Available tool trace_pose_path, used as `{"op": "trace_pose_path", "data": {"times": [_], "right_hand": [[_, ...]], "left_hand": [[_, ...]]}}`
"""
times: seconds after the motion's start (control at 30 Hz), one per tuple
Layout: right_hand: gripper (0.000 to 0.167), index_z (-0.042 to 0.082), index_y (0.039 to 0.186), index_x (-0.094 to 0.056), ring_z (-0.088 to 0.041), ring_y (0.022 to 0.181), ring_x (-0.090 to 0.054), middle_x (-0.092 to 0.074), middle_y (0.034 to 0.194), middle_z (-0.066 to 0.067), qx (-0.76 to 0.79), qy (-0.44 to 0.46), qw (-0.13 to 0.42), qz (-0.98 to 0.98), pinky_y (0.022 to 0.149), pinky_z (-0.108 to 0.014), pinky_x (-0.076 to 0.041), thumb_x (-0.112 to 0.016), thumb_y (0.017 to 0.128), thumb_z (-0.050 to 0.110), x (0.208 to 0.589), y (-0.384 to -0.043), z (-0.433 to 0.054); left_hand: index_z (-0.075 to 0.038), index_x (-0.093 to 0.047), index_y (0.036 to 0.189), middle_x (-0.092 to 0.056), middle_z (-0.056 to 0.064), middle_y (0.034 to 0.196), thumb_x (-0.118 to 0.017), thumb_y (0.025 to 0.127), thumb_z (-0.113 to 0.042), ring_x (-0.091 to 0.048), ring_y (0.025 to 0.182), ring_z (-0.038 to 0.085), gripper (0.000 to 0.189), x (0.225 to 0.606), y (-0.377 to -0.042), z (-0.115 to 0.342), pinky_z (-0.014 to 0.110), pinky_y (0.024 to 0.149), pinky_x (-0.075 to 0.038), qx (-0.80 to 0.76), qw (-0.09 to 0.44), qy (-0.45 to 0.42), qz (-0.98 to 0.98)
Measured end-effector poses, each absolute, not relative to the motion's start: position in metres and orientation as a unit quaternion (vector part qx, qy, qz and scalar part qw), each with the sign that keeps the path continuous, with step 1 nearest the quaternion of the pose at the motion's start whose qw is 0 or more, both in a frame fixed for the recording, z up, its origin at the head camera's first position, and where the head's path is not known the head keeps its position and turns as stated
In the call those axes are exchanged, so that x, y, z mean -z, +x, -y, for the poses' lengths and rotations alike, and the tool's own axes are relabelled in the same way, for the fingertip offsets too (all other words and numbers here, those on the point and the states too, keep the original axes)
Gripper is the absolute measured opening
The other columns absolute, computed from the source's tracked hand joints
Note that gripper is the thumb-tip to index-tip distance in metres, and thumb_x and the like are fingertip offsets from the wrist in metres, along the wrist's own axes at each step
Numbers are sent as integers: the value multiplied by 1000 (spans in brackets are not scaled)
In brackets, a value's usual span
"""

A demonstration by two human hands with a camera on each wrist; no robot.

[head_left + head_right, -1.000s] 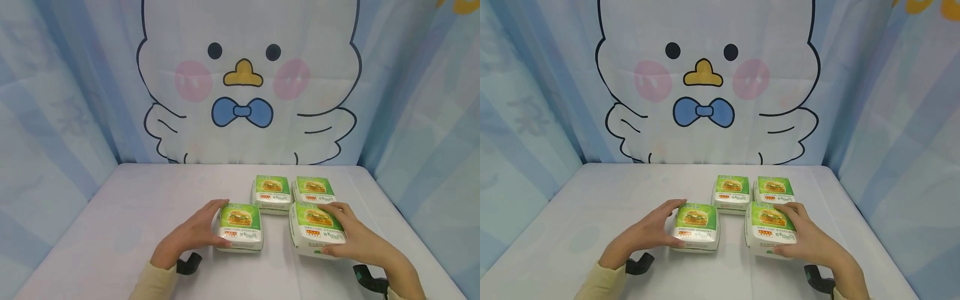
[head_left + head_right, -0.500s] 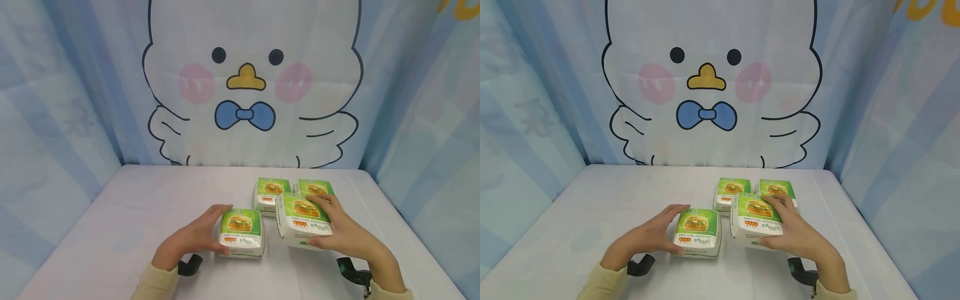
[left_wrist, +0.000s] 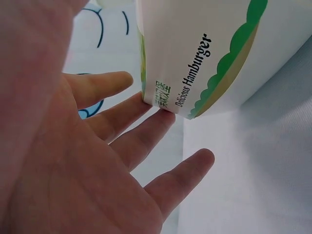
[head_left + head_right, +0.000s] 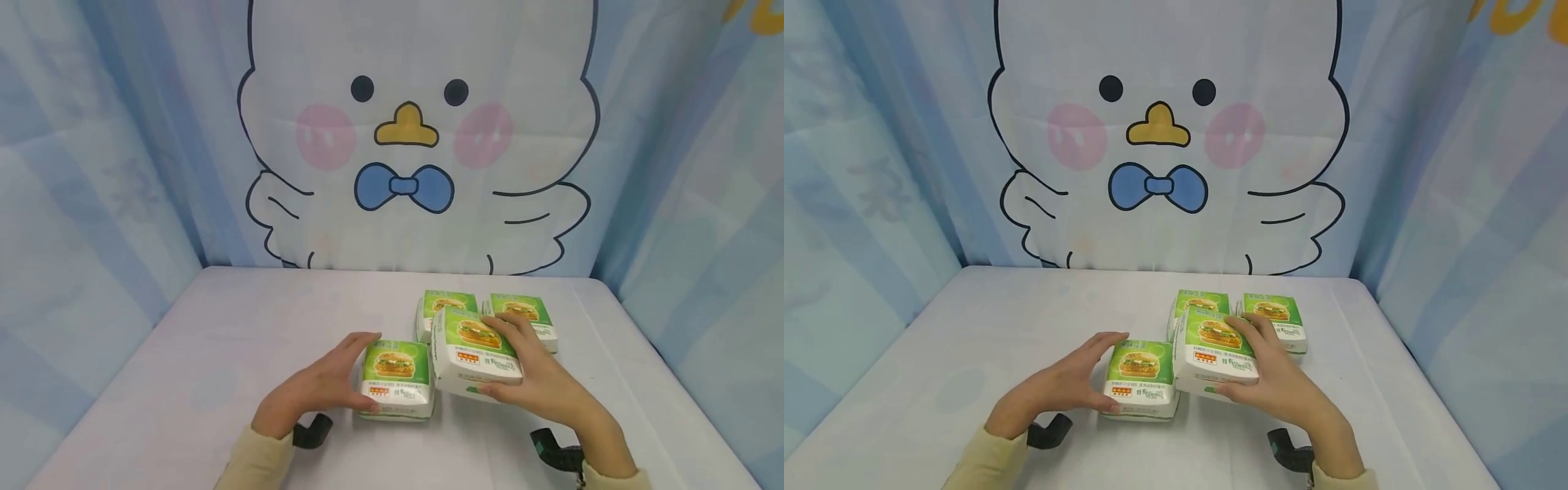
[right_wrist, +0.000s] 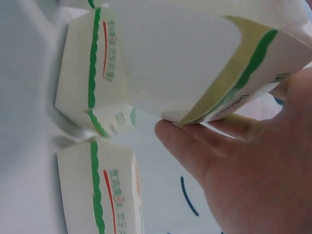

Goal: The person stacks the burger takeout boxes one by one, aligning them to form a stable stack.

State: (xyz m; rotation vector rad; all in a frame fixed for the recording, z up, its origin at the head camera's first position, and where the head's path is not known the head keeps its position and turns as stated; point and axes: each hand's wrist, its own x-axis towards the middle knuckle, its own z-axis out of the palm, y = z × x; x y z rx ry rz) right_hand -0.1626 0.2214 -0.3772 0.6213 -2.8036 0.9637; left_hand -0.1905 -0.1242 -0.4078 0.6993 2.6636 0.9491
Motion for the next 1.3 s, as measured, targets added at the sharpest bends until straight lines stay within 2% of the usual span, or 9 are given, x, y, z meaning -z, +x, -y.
{"op": "trace_pose_path", "data": {"times": [0.33, 0.7, 0.93, 1.13, 1.3], "right_hand": [[88, 29, 147, -36, -38, 144, -28, -23, 160, -5, -345, 217, 76, 910, 107, -72, -34, -83, 75, 48, 386, -162, -198], [86, 20, 142, -36, -36, 150, -21, -16, 164, 0, -378, 263, 118, 880, 114, -65, -30, -85, 75, 45, 395, -159, -165], [89, 20, 146, -36, -34, 149, -24, -14, 165, -1, -365, 282, 106, 881, 112, -62, -37, -83, 75, 50, 401, -157, -153], [101, 27, 155, -27, -39, 149, -23, -9, 166, -6, -353, 296, 81, 884, 107, -65, -40, -82, 74, 51, 404, -155, -151], [100, 30, 157, -25, -37, 147, -27, -14, 164, -10, -345, 302, 84, 885, 105, -62, -43, -81, 76, 48, 404, -154, -149]], "left_hand": [[-17, -28, 156, -31, 7, 159, -90, 67, -47, -33, 147, 30, 112, 405, -190, 124, 53, 118, -34, -325, 108, 232, -910], [-15, -28, 156, -36, 4, 158, -90, 64, -51, -35, 147, 27, 117, 406, -191, 124, 51, 119, -34, -332, 108, 224, -910], [-17, -20, 159, -37, 4, 158, -93, 62, -42, -34, 147, 28, 123, 407, -191, 124, 54, 120, -31, -362, 118, 224, -897], [-22, -16, 159, -35, -1, 159, -96, 60, -29, -33, 147, 25, 128, 407, -192, 124, 53, 121, -28, -390, 120, 238, -881], [-29, -14, 159, -34, -6, 159, -97, 58, -26, -32, 148, 22, 131, 408, -194, 125, 51, 122, -28, -413, 123, 252, -867]]}}
